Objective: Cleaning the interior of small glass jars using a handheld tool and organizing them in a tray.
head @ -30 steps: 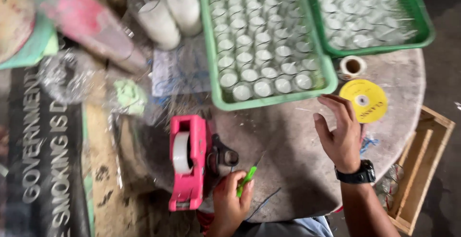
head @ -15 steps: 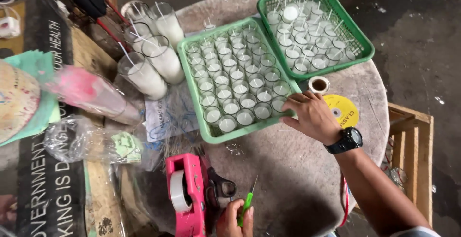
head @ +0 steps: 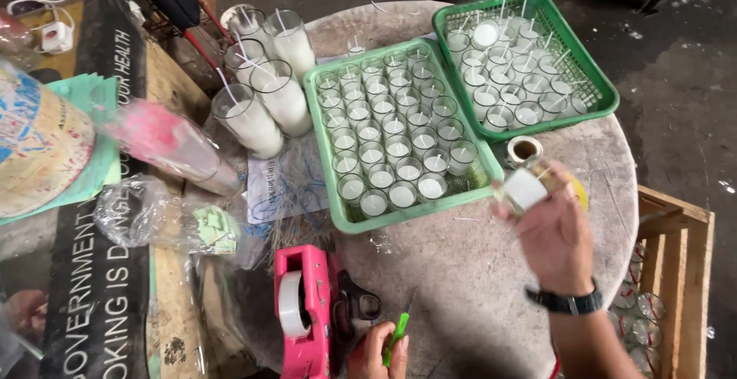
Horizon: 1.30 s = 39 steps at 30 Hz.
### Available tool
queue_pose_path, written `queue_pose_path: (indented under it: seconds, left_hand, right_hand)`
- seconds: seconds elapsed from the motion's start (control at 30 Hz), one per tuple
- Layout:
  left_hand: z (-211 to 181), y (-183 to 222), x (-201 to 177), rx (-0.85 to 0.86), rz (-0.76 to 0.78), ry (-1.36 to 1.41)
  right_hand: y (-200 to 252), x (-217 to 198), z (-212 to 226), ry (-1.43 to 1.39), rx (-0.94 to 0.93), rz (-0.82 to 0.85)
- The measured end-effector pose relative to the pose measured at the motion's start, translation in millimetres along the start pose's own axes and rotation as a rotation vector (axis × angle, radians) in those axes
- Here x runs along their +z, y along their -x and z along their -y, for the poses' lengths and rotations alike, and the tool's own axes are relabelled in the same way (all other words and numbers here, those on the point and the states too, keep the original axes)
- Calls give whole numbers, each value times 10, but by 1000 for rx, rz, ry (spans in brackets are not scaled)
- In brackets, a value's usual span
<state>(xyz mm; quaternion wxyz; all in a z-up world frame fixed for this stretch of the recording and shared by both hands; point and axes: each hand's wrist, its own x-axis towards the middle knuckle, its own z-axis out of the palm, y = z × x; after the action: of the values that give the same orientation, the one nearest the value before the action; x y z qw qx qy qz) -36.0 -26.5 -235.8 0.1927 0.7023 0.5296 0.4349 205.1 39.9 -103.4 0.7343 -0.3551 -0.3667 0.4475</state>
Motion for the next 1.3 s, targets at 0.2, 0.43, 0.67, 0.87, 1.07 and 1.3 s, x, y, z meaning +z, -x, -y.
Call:
queue_pose_path:
  seconds: [0.2,0.43,0.67,0.87,1.07,1.3]
  left_hand:
    - [61,90,4,-156,68,153]
    - [-316,-62,-191,-313,140,581]
    - [-430,-127,-344,-399,248,903]
    - [-514,-269,-474,-421,505,1244]
    - [-426,-197,-366,-315,537,1233]
    - [-287,-124,-259,-211,466,870]
  right_hand:
    - [597,34,-351,-232,265,105]
    - [676,-28,-189,634,-218,333]
    - [731,-118,-233,631,-286,406]
    - [729,-110,-227,750,-413,416]
    - [729,-189,-275,903,-410,386]
    - [659,-181,-251,888,-173,411]
